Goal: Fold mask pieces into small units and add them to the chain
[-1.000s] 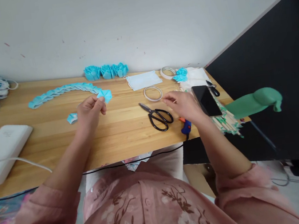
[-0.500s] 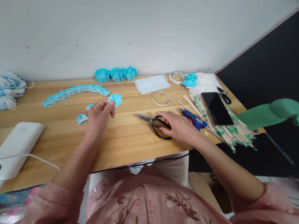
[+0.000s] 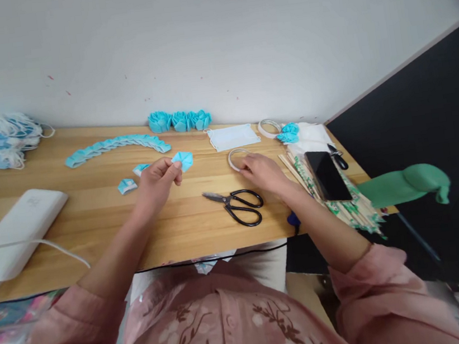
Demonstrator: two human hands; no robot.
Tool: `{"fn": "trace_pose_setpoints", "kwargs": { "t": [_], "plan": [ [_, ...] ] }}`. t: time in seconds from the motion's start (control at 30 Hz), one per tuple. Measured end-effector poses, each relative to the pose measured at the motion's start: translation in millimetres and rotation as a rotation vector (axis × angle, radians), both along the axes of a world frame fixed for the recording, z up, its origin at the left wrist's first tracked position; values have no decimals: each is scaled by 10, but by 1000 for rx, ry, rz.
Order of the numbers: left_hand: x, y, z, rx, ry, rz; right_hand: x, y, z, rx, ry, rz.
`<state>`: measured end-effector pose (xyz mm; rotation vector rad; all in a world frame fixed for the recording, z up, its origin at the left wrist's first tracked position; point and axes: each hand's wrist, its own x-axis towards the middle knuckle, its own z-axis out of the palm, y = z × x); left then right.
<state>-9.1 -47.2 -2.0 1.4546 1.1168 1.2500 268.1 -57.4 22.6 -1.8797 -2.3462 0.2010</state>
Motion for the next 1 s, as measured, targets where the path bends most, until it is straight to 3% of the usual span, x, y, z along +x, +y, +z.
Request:
{"fn": "trace_pose_setpoints", "kwargs": {
  "t": [0.13,0.2,0.3,0.4,0.5,0.63,0.73,1.0],
  "plan": [
    [29,-57,57,40,-114,-2,-202,-120,159,-329,665,121],
    [48,-83,79,43,-180,-35,-286,-175,256,-468,840,202],
    [71,-105,84,-29,-234,-175,-381,-203,300,-474,935,240],
    [78,-105,72,-128,-280,-292,-440,-162,220,-349,938,235],
    [71,-89,68,-177,-328,-296,-476,-112,140,-170,857,212],
    [78,-81,67,-151,-263,-156,-555,-139,188,119,565,275],
    [96,-107,48,-24,-125,16,-663,-215,272,278,358,330],
    [78,-189,53,222,252,231,-988,-309,222,318,351,305]
  ]
}}
